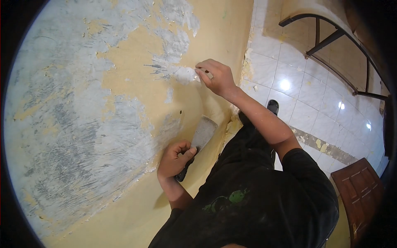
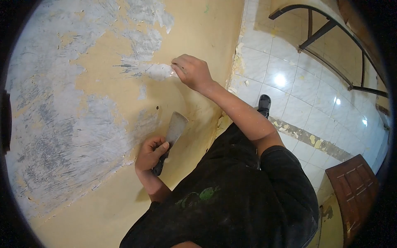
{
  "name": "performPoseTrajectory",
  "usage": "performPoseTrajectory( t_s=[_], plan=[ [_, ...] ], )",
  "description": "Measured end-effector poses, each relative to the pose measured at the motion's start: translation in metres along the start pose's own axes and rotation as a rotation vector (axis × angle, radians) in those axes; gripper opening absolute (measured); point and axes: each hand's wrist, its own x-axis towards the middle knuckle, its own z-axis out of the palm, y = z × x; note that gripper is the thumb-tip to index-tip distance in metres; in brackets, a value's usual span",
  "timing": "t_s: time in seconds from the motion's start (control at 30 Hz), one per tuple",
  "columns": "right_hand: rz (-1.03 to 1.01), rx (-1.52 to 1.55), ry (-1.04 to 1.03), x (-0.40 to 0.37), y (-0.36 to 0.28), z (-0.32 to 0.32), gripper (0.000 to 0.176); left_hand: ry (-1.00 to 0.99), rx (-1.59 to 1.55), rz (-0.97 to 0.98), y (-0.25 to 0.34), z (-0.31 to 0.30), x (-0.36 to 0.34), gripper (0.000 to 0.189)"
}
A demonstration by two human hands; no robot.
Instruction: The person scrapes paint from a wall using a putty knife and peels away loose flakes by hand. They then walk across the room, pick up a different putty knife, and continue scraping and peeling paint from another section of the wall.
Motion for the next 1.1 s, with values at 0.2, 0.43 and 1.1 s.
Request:
performPoseTrajectory(
  t_s=[0.2, 0.43, 1.1],
  plan=[
    [-0.132, -0.143, 0.0, 0.012, -0.007, -0.008, 0.006, 0.016, -0.054, -0.013, 0.003, 0.003, 0.001, 0.021],
    [-0.224, -0.163, -0.025, 0.031, 0.003, -0.012, 0.009, 0.011, -0.094, -0.011, 0.006, 0.004, -0.001, 0.022],
    [-0.251, -0.176, 0.005, 0.018, -0.004, -0.006, 0.009, -0.018, -0.102, 0.008, 0.003, 0.002, 0.001, 0.02]
  ],
)
